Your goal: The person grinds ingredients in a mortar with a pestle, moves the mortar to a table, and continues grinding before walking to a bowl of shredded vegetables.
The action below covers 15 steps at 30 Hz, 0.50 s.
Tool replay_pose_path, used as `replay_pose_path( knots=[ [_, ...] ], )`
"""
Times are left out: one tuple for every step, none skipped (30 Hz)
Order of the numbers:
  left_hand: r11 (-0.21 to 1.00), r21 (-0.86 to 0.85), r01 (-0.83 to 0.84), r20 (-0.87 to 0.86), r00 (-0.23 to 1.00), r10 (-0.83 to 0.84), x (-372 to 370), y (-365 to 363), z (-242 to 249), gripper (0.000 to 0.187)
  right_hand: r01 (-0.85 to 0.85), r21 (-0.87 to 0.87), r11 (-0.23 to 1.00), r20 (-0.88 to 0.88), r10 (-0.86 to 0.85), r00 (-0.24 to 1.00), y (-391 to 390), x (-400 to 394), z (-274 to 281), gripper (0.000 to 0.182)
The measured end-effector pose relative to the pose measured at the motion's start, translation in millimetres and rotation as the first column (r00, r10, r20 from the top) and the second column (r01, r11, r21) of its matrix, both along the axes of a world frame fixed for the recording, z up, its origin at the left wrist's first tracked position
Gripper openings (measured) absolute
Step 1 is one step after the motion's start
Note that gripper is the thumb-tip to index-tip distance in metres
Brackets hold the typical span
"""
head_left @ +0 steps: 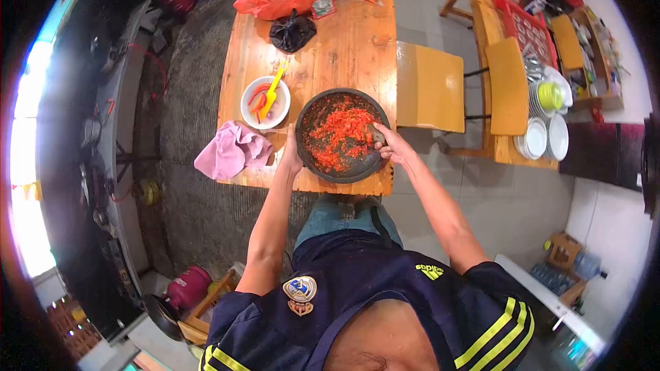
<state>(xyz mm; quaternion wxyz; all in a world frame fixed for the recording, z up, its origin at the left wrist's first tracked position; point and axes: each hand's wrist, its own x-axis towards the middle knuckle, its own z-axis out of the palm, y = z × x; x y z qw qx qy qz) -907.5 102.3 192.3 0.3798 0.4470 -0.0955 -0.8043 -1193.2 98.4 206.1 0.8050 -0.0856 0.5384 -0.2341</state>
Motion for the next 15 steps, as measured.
replay_pose_path(
  knots=[
    [0.999,-0.02,-0.028,0.011,1.0,0.028,-3,-1,6,0.067,-0.016,-0.004,1.0,-0.019,0.016,1.0,-4,1,-5,0.029],
    [0.998,-0.003,-0.057,0.02,0.998,0.058,-4,0,5,0.068,-0.027,-0.005,1.0,-0.038,0.027,0.999,-6,2,-11,0.029],
    [0.996,0.015,-0.084,0.027,0.996,0.084,-4,2,2,0.068,-0.069,-0.016,0.997,-0.071,0.068,0.995,-7,3,-14,0.029],
    [0.993,0.035,-0.111,0.036,0.993,0.109,-3,2,2,0.068,-0.111,-0.025,0.994,-0.104,0.108,0.989,-12,2,-16,0.03],
    [0.992,0.029,-0.125,0.032,0.992,0.124,-1,3,-6,0.068,-0.148,-0.033,0.988,-0.137,0.143,0.98,-15,1,-18,0.03],
    [0.991,0.019,-0.136,0.028,0.99,0.135,2,6,-24,0.068,-0.167,-0.035,0.985,-0.145,0.16,0.976,-18,2,-17,0.031],
    [0.99,0.008,-0.141,0.023,0.99,0.141,4,6,-36,0.068,-0.18,-0.04,0.983,-0.152,0.172,0.973,-21,2,-14,0.033],
    [0.99,-0.025,-0.136,0.088,0.986,0.138,5,8,-49,0.069,-0.19,-0.042,0.981,-0.159,0.181,0.97,-23,3,-11,0.034],
    [0.994,0.024,-0.111,0.166,0.98,0.106,3,6,-38,0.069,-0.209,-0.055,0.976,-0.204,0.194,0.959,-24,4,-4,0.036],
    [0.993,0.077,-0.089,0.244,0.967,0.067,-1,6,-13,0.07,-0.228,-0.064,0.972,-0.246,0.206,0.947,-25,7,4,0.039],
    [0.988,0.135,-0.072,0.323,0.946,0.025,-3,10,3,0.071,-0.249,-0.069,0.966,-0.284,0.22,0.933,-20,11,7,0.042],
    [0.995,0.068,-0.067,0.397,0.917,0.035,-3,12,5,0.072,-0.282,-0.108,0.953,-0.467,0.202,0.861,-15,16,7,0.051],
    [1.0,0.009,0.019,0.473,0.881,-0.021,6,13,-1,0.071,-0.303,-0.219,0.928,-0.602,0.116,0.79,-9,23,7,0.053],
    [0.993,-0.041,0.113,0.547,0.834,-0.073,13,17,-12,0.069,-0.335,-0.317,0.887,-0.713,0.011,0.701,3,28,9,0.055],
    [0.974,-0.084,0.211,0.615,0.78,-0.116,18,19,-14,0.068,-0.382,-0.398,0.834,-0.797,-0.108,0.595,12,33,13,0.057]
  ],
)
